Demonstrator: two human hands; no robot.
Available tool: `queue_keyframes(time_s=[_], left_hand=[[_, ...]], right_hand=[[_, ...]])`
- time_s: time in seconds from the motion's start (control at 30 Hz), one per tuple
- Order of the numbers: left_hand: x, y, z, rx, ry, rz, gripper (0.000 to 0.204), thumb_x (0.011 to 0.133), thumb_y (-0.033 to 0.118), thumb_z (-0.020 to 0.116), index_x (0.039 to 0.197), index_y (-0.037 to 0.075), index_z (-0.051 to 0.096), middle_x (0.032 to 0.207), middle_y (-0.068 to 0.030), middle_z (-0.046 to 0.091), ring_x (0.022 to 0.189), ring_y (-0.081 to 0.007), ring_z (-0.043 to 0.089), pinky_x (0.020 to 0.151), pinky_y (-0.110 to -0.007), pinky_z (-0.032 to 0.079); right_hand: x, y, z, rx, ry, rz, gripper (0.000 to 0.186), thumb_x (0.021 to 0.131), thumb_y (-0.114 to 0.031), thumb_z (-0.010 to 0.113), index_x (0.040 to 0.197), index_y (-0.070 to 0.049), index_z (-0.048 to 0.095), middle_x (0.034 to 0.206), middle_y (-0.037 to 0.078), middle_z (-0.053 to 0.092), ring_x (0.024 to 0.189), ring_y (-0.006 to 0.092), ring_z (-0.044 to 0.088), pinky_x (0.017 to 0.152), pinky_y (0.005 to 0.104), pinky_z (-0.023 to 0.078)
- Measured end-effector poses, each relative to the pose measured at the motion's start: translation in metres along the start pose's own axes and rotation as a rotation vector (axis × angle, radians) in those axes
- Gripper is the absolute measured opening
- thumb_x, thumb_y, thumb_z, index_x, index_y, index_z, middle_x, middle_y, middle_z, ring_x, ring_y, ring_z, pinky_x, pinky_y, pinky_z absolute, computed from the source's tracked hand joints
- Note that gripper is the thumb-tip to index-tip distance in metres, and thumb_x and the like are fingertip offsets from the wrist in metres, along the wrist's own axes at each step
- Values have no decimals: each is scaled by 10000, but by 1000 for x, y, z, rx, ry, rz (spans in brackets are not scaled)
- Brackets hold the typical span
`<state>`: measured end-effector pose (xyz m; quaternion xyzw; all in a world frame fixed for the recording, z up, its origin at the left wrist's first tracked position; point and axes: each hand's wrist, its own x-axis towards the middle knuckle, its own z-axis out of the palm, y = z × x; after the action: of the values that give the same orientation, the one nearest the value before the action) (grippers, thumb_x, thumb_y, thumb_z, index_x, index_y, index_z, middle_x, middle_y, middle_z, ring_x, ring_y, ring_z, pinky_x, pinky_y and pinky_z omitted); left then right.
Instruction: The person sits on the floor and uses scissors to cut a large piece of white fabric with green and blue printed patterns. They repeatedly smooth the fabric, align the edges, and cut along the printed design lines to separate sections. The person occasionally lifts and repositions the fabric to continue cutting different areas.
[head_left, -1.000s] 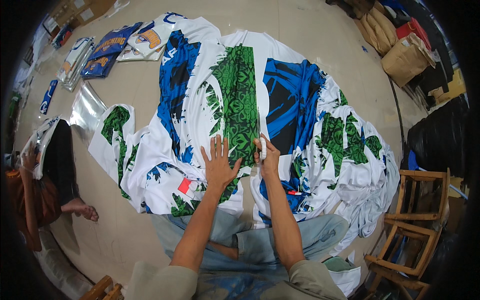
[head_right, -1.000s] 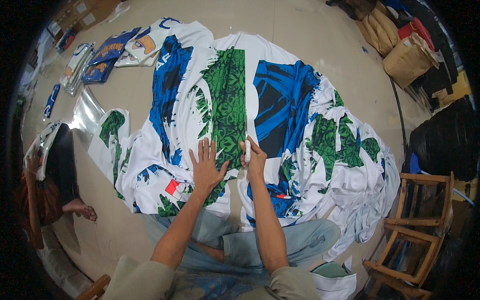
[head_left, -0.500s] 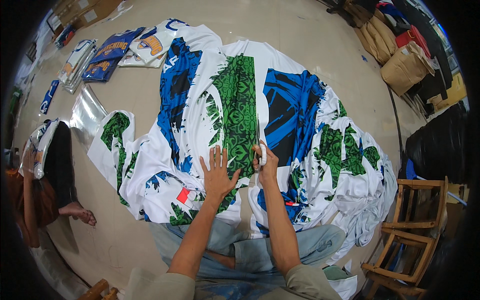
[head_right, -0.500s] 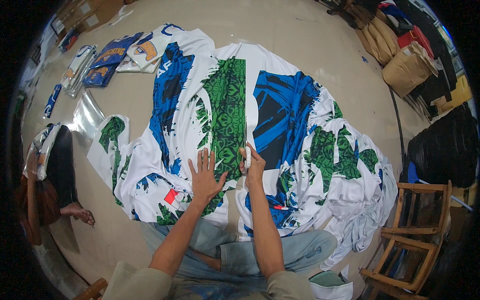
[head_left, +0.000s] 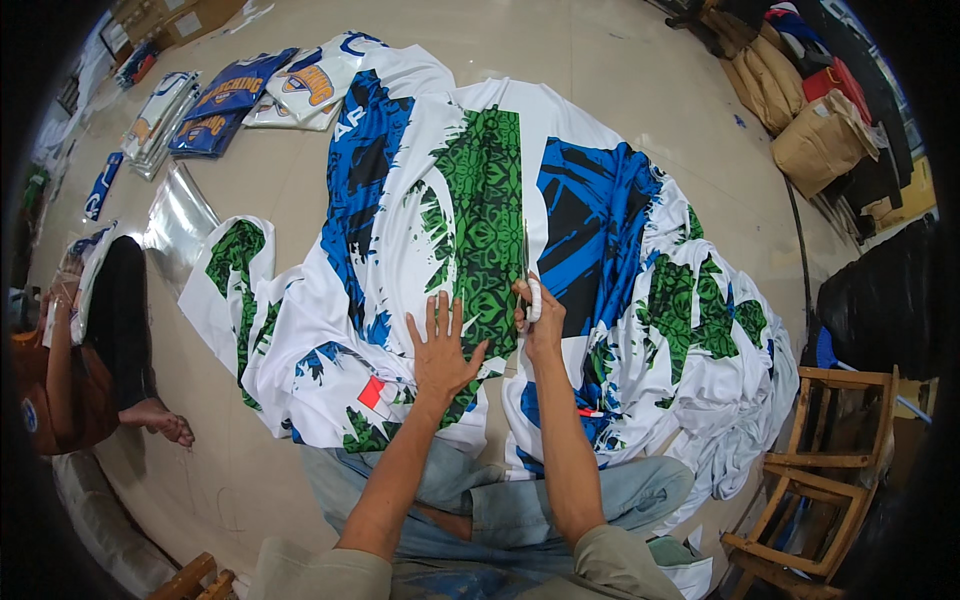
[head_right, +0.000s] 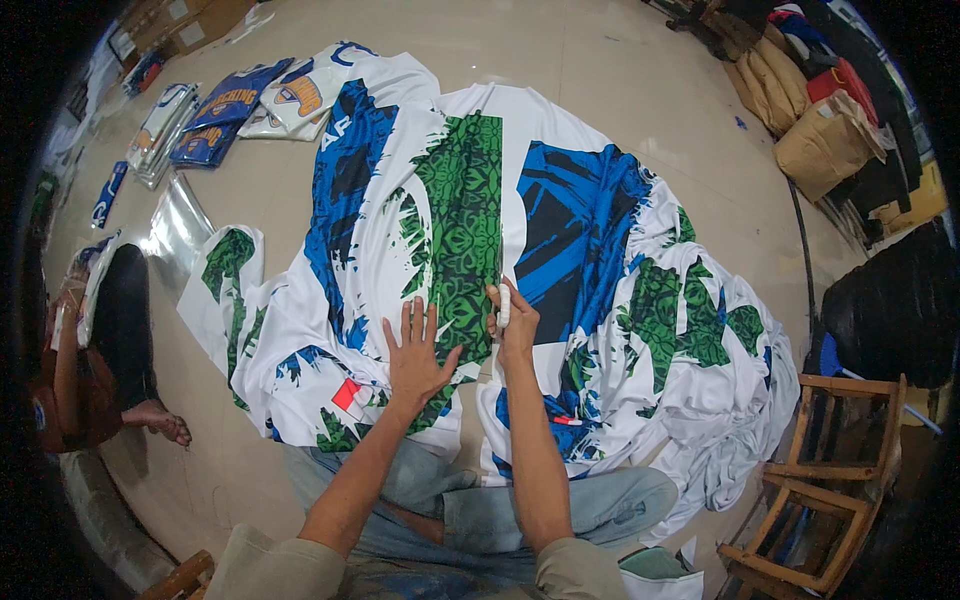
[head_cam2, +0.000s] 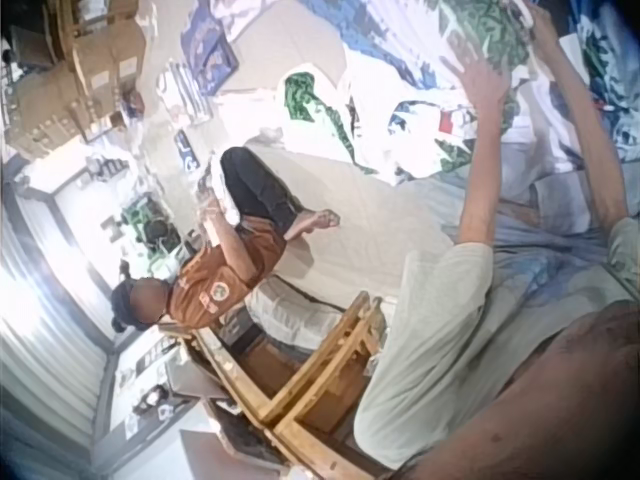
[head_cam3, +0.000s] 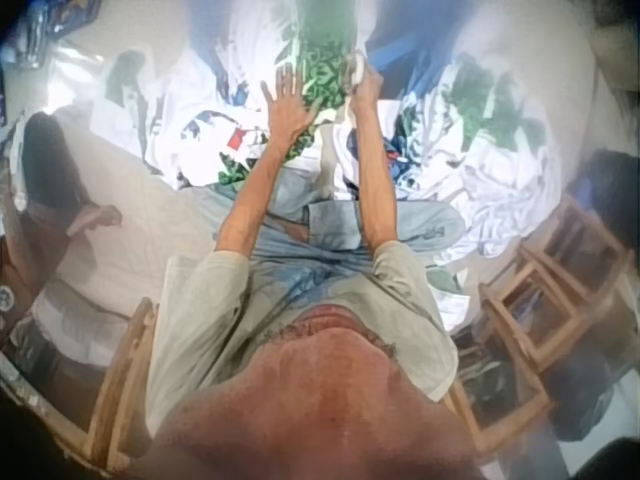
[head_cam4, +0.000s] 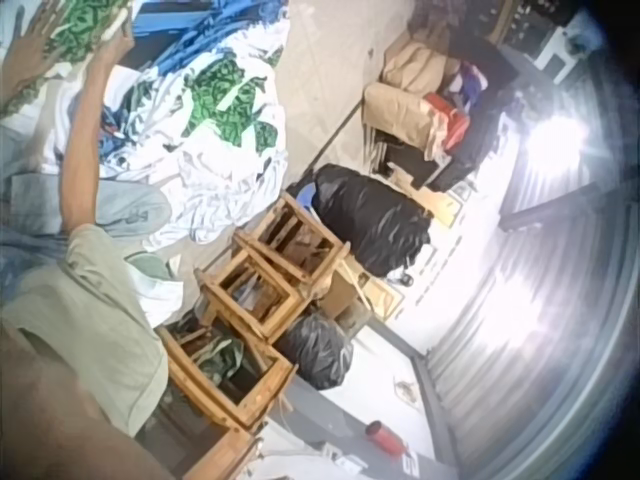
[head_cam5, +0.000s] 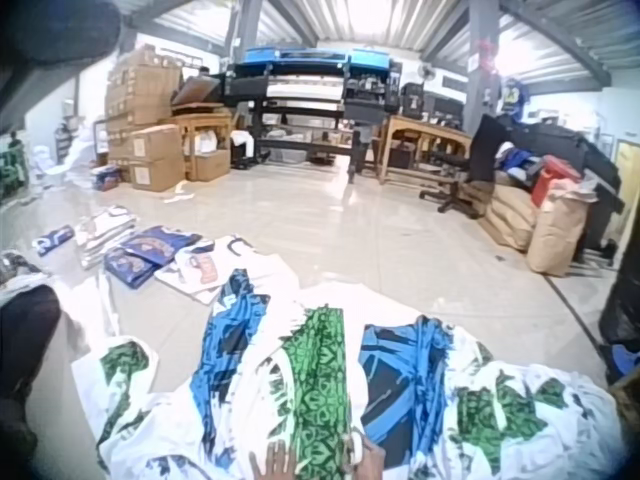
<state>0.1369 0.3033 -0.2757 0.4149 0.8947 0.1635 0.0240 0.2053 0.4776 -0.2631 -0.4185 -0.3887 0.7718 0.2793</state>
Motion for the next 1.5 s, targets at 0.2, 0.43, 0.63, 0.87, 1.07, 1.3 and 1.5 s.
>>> queue_keyframes(time_s=[0.2,0.43,0.63,0.87,1.07,1.3,1.5], left_hand=[[1,0,-1,0,6,5,861,917,573,549,1557,35,340,1649,-179,236,1539,-350,155,1205,-653,64],[2,2,-3,4,7,2,855,919,582,540,1551,36,353,1638,-181,261,1531,-350,178,1203,-652,79],[2,2,-4,-8,1,8,861,929,566,550,1550,10,334,1639,-197,255,1536,-363,168,1202,-650,71],[4,3,-4,-6,-9,17,858,934,570,538,1550,8,333,1638,-207,250,1537,-367,164,1202,-652,69],[4,1,-2,31,-34,-8,867,930,601,512,1565,40,325,1647,-176,242,1541,-345,149,1206,-649,60],[5,2,-3,37,-31,-2,862,930,601,511,1559,37,338,1644,-178,250,1539,-345,152,1204,-651,65],[5,3,-3,37,-23,6,855,926,591,523,1551,33,353,1637,-182,263,1532,-351,172,1199,-656,82]], right_hand=[[15,-1,2,-37,-7,-3,427,967,-100,608,1386,-14,586,991,80,751,508,86,566,423,224,414],[13,-8,6,-2,-11,12,514,894,-118,748,1376,-21,598,938,58,743,508,92,559,436,222,408],[30,-17,13,-34,16,3,510,882,-129,758,1358,-15,613,940,61,742,507,92,558,436,232,411],[45,-9,3,-25,-36,-16,497,903,-122,722,1374,-20,602,956,66,746,521,90,566,438,232,420],[44,-23,16,-50,-5,17,485,885,-114,743,1346,-22,628,924,49,732,519,85,555,448,229,416],[63,-30,21,-60,-8,-10,510,869,-126,768,1348,-17,626,900,42,724,521,84,555,443,228,411],[68,-22,17,-95,-24,-14,520,872,-147,770,1353,-15,621,917,64,745,527,88,568,446,230,418]])
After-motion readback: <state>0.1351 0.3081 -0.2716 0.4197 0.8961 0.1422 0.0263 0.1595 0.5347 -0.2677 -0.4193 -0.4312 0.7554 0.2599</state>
